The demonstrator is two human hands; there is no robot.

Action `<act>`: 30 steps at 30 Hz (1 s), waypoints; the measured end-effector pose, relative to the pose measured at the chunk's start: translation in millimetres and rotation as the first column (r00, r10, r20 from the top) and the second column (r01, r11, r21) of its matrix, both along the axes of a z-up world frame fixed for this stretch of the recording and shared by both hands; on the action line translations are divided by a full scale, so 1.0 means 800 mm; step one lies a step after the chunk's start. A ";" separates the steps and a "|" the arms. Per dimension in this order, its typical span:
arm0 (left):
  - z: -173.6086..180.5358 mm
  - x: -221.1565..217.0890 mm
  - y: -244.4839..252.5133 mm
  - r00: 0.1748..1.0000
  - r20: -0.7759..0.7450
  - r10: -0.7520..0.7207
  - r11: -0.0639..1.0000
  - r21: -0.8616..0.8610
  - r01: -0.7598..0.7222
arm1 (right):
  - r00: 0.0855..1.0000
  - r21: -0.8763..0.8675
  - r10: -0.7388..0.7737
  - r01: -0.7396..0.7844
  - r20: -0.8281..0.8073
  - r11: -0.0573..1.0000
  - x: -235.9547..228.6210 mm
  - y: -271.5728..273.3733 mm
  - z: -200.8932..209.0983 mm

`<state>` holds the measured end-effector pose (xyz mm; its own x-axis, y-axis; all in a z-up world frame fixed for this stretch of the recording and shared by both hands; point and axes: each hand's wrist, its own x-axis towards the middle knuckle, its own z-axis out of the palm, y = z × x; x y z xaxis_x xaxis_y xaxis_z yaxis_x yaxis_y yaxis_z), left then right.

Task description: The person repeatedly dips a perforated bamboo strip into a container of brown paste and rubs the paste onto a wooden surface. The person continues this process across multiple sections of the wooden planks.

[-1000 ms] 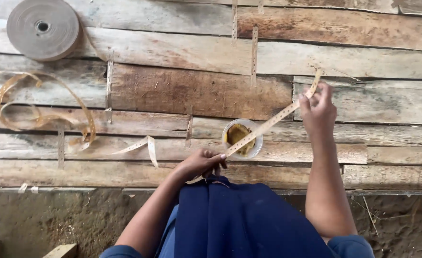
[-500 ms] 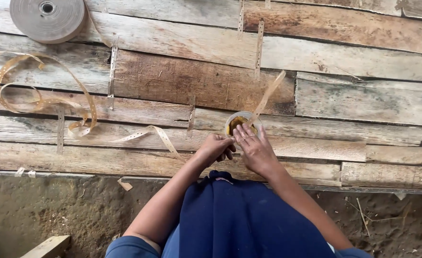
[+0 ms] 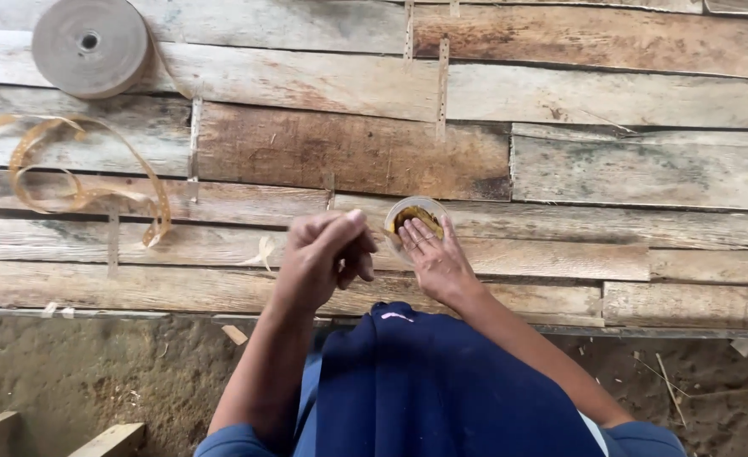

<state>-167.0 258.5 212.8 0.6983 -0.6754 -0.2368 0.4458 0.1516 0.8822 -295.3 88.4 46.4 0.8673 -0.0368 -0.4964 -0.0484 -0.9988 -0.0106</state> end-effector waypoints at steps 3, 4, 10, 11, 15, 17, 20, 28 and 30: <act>0.019 0.014 0.049 0.995 0.037 0.092 0.960 -0.270 -0.079 | 0.969 0.007 0.046 -0.049 0.243 0.999 -0.016 -0.007 -0.035; 0.040 0.015 0.049 0.995 0.039 0.087 0.962 -0.262 -0.074 | 0.969 0.015 0.040 -0.045 0.245 0.999 -0.014 -0.009 -0.041; 0.053 0.003 0.007 0.962 0.269 0.039 0.994 -0.107 -0.010 | 0.841 0.838 -0.540 0.280 0.020 0.467 0.017 -0.025 0.085; 0.045 -0.003 -0.002 0.960 0.249 -0.130 0.989 -0.041 0.145 | 0.785 0.957 -0.587 0.284 -0.199 0.055 0.023 -0.028 0.100; -0.011 -0.025 -0.038 0.882 0.131 -0.452 0.892 0.061 0.448 | 0.710 0.852 -0.561 0.104 -0.425 -0.514 0.069 -0.036 0.208; -0.032 -0.018 -0.052 0.809 0.145 -0.570 0.819 0.018 0.573 | 0.643 0.913 -0.690 0.037 -0.333 -0.405 0.062 -0.052 0.207; -0.073 -0.006 -0.074 0.648 0.143 -0.748 0.649 -0.046 0.760 | 0.533 0.972 -0.822 0.005 -0.200 -0.233 0.033 -0.069 0.212; -0.113 -0.018 -0.227 0.766 -0.346 -0.542 0.827 -0.379 0.415 | 0.371 0.955 -0.882 0.180 -0.289 -0.236 -0.096 -0.107 0.132; -0.112 -0.009 -0.271 0.756 -0.596 -0.270 0.959 -0.238 0.155 | 0.281 0.955 -0.920 0.200 -0.272 -0.221 -0.117 -0.123 0.083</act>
<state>-173.9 41.6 123.3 0.2728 -0.8570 -0.4371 0.9213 0.1018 0.3754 -388.8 -9.9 112.8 0.7022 -0.6301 -0.3315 -0.2033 0.2688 -0.9415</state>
